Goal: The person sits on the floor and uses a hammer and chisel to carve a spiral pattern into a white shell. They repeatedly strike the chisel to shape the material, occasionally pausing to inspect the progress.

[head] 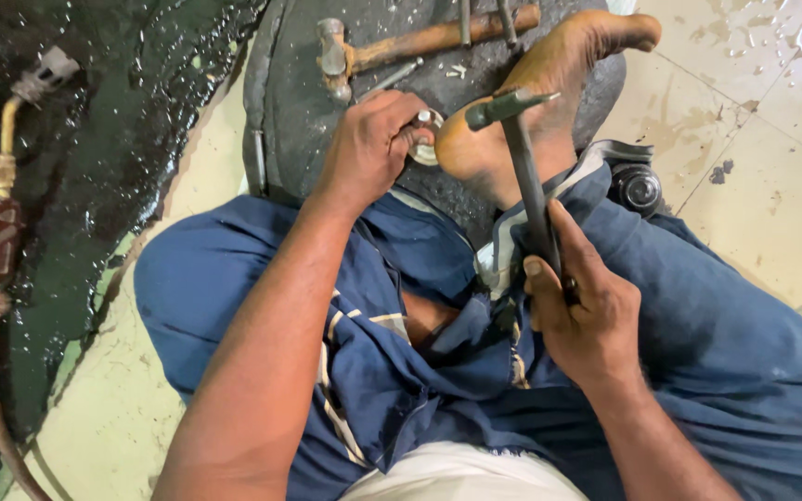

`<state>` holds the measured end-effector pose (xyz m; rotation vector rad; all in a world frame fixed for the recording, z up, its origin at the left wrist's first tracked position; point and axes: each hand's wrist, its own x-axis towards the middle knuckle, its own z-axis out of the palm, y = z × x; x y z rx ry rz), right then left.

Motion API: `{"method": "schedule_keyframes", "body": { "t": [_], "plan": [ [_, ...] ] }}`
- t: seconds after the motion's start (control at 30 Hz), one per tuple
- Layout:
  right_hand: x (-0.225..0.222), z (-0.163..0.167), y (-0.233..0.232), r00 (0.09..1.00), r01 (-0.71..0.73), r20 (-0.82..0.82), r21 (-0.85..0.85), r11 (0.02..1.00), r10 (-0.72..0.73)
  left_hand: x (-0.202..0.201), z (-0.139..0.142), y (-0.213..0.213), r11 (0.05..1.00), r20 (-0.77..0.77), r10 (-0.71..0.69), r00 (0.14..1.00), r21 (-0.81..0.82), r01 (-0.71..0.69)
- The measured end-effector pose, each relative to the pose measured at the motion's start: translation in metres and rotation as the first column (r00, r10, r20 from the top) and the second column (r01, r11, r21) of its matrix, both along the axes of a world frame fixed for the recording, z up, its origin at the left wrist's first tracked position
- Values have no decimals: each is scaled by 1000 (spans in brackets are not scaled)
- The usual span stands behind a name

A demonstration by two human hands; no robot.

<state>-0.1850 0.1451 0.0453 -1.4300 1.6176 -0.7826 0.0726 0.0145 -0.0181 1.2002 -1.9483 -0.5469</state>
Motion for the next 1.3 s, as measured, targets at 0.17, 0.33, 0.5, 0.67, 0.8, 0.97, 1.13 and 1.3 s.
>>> {"method": "schedule_keyframes", "body": {
  "t": [0.17, 0.33, 0.5, 0.67, 0.8, 0.97, 1.13, 1.3],
  "plan": [
    [1, -9, -1, 969, -145, -233, -250, 957, 86, 3, -5, -1, 999, 56, -26, 998, -33, 28],
    [1, -19, -6, 943, -254, -300, -379, 890, 142, 8, -9, -2, 998, 56, -48, 997, -42, 50],
    [2, -20, -5, 913, -287, -394, -436, 853, 106, 12, -15, -3, 996, 46, -47, 998, -75, 50],
    [8, -25, -10, 913, -283, -407, -564, 776, 36, 12, -24, -6, 994, 35, -38, 999, -99, 41],
    [9, -27, -19, 798, -435, -578, -356, 827, 171, 15, -31, -10, 992, 58, -30, 998, -119, 37],
    [5, -20, -24, 856, -359, -517, -595, 719, 0, 16, -37, -14, 994, 65, -23, 998, -101, 29],
    [5, -14, -35, 817, -374, -570, -414, 830, 85, 12, -41, -17, 992, -23, -21, 1000, -127, 18],
    [5, -9, -39, 832, -399, -554, -555, 730, 33, 12, -40, -18, 996, -31, 7, 1000, -91, -9]
  ]
}}
